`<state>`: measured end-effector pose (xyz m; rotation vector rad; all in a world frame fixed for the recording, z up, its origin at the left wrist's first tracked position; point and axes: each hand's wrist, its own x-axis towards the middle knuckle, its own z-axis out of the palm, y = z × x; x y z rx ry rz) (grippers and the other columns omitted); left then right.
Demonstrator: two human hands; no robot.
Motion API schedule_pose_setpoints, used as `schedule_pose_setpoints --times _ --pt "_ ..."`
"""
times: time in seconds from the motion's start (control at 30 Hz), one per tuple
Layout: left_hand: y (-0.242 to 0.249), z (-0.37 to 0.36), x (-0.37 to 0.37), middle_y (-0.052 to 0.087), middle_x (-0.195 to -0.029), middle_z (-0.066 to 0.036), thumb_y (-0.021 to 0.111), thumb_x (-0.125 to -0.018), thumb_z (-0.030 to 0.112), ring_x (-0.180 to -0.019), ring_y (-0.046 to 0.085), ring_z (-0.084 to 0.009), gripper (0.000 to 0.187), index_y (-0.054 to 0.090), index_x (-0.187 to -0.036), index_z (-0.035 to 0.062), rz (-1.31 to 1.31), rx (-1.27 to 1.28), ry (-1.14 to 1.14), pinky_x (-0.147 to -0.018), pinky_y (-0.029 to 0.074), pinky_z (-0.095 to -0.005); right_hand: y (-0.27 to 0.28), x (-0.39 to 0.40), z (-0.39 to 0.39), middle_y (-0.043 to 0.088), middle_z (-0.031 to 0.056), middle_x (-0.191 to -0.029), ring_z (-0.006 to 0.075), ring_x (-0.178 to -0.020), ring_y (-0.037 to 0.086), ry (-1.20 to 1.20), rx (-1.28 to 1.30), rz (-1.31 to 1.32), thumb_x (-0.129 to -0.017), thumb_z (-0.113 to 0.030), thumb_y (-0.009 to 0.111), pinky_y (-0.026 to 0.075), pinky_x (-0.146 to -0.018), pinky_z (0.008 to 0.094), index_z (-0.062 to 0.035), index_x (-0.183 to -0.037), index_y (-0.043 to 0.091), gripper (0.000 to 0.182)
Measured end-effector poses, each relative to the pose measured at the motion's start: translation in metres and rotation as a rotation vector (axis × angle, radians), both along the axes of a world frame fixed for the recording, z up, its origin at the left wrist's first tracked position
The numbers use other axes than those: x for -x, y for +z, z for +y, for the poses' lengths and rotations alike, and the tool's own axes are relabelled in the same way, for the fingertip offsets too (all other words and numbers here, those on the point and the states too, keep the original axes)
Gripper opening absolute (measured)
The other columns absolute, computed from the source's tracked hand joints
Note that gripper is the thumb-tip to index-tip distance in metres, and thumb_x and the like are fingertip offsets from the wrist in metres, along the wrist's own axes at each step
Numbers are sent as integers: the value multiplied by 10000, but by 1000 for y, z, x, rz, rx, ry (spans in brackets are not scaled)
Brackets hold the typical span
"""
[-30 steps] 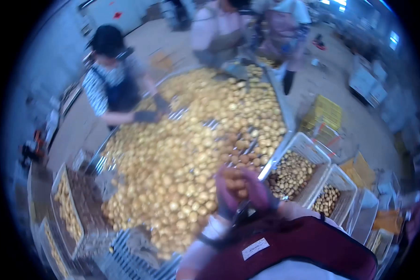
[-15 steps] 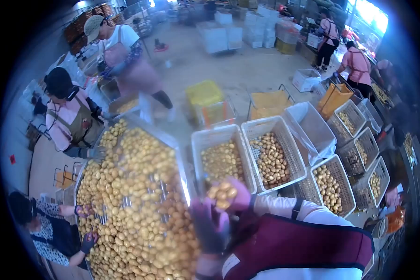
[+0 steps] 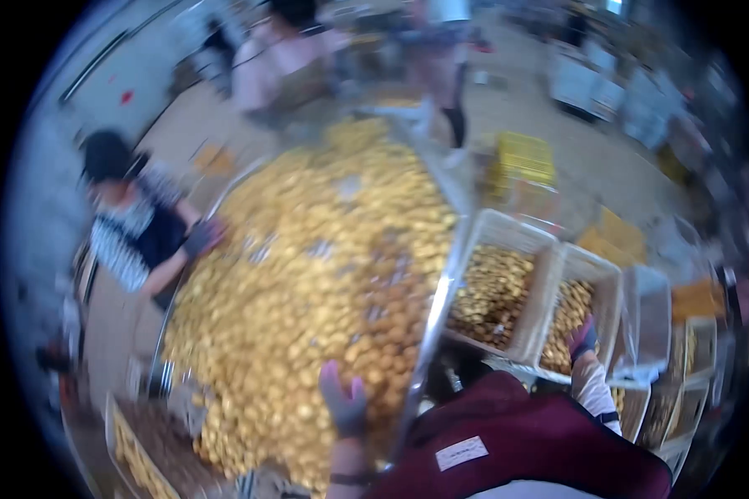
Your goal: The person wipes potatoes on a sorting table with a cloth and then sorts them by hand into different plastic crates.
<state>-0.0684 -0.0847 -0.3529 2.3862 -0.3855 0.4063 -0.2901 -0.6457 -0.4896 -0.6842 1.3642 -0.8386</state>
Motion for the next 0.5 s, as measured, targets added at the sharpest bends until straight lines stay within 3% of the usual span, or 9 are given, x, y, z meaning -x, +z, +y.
schedule_pose_setpoints --times 0.07,0.17,0.27,0.3,0.33,0.4,0.5 --pt "-20 24 12 472 -1419 -259 684 -860 314 -1334 424 -447 693 452 -1417 -26 -98 -99 107 -1135 311 -539 39 -86 77 612 110 -1097 295 -1047 578 421 590 205 -919 -484 565 462 -916 431 -118 -1237 587 485" --pt "-20 32 39 443 -1451 -266 700 -834 354 -1341 400 -487 744 440 -1434 -2 -33 -226 266 -1119 302 -596 76 -183 183 595 149 -1051 326 -992 572 972 1176 306 -892 -352 687 472 -907 393 -13 -1172 578 453" --pt "-40 37 56 380 -1512 -268 714 -816 403 -1358 367 -517 794 415 -1467 59 62 -390 284 -1102 291 -639 77 -245 255 504 224 -1343 410 -1254 470 1401 1611 190 -859 -380 697 366 -1061 524 -59 -1341 518 606" --pt "-40 36 59 370 -1521 -268 713 -817 411 -1363 363 -516 800 409 -1473 70 103 -436 275 -1101 289 -642 90 -254 279 443 238 -1428 443 -1315 414 1516 1614 61 -851 -410 690 318 -1097 568 -88 -1403 486 671" --pt "-51 37 60 374 -1523 -254 705 -821 443 -1361 360 -521 799 408 -1479 101 44 -428 307 -1095 294 -643 102 -262 301 439 234 -1413 450 -1308 403 1606 1648 26 -846 -420 689 310 -1094 581 -91 -1396 496 670" --pt "-39 31 61 370 -1511 -279 673 -846 435 -1395 321 -509 764 420 -1460 59 105 -412 329 -1145 236 -616 118 -276 332 430 224 -1384 466 -1295 383 1791 1713 -48 -834 -442 687 294 -1087 607 -96 -1380 515 669" --pt "-30 29 53 390 -1494 -274 680 -834 470 -1390 321 -515 767 443 -1445 72 141 -373 353 -1152 239 -600 107 -302 349 408 212 -1401 476 -1288 363 1853 1839 -72 -850 -492 644 250 -1084 641 -130 -1416 487 690"
